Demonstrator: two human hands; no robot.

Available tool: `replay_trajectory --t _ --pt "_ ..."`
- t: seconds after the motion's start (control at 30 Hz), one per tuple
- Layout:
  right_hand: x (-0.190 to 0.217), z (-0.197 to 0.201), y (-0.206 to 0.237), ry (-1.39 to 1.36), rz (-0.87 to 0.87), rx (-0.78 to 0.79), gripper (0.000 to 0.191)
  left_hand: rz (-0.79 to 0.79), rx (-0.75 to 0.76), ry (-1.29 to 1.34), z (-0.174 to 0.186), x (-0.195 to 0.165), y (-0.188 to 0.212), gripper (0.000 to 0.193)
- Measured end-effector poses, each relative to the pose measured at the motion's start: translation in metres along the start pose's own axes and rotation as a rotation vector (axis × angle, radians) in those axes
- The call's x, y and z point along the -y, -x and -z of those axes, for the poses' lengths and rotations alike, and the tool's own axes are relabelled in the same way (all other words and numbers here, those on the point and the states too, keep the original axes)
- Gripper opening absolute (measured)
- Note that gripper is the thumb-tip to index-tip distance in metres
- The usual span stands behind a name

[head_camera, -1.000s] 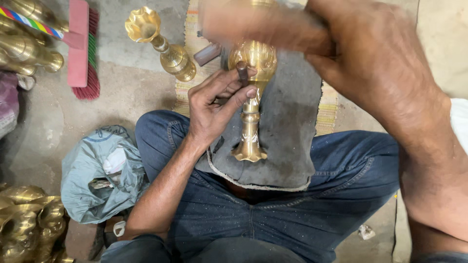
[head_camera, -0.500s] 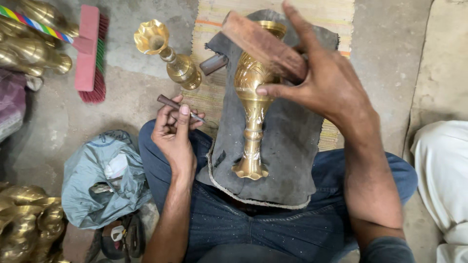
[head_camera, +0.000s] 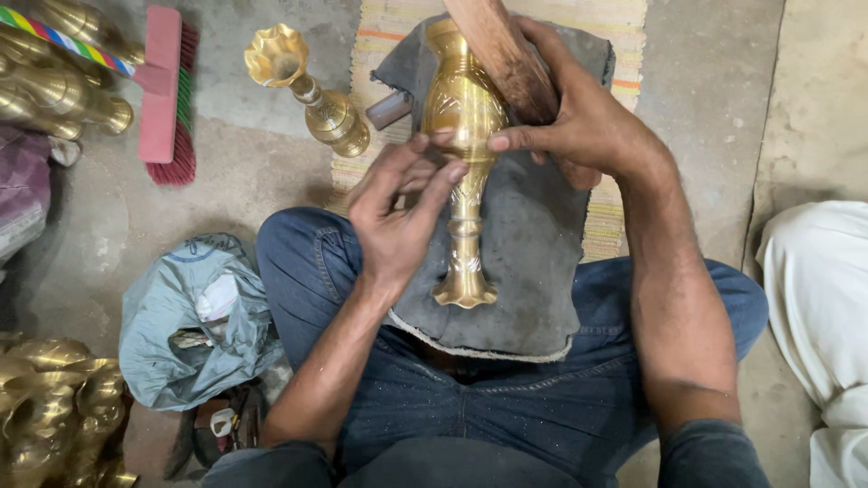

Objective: The person sits cross-legged on the floor with a brass vase resting on a pad on their lap and engraves a decorative pattern into its surface. They hold a small chisel against the brass with one hand and strike it with a wooden mallet held in the other hand, repositioning the chisel repeatedly to work along the pattern, and occasionally rotate the vase to reach new areas.

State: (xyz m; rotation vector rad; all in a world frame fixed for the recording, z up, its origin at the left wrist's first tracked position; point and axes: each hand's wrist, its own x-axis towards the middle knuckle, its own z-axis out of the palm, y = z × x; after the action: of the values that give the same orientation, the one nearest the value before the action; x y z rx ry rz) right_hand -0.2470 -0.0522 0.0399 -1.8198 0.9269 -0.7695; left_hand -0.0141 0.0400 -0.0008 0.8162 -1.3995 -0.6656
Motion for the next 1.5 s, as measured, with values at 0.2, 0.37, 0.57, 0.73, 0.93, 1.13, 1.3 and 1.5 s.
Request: replay_trajectory --t 0.2,0.37,0.57,0.73,0.93,1.13,1.3,1.5 --pt "-0.004 0.003 -0.002 -0.052 -0.012 0.033 0.108 -0.115 0.078 -0.185 -0.007 -0.003 -0.006 0.039" --pt "0.002 0.005 0.002 -0.022 -0.045 -0.012 0.103 -0.111 0.060 -0.225 -0.004 -0.006 -0.009 0.037" --pt "0.042 0.012 0.035 0.811 0.352 -0.341 0.056 -0.116 0.102 -0.211 -0.002 -0.002 -0.019 0.030" --pt "0.080 0.010 0.064 0.994 0.325 -0.380 0.048 -0.186 0.143 -0.335 0.004 -0.003 -0.018 0.027" --pt "0.089 0.002 0.068 1.088 0.404 -0.529 0.044 -0.175 0.123 -0.370 0.003 -0.003 -0.018 0.027" --pt "0.089 0.003 0.075 1.160 0.444 -0.623 0.039 -0.175 0.115 -0.334 0.001 -0.005 -0.018 0.025" --pt "0.092 0.001 0.074 1.127 0.346 -0.491 0.036 -0.115 0.129 -0.279 0.001 -0.006 -0.018 0.031" --pt "0.097 0.001 0.078 1.189 0.379 -0.537 0.032 -0.124 0.107 -0.367 0.002 -0.004 -0.016 0.023"
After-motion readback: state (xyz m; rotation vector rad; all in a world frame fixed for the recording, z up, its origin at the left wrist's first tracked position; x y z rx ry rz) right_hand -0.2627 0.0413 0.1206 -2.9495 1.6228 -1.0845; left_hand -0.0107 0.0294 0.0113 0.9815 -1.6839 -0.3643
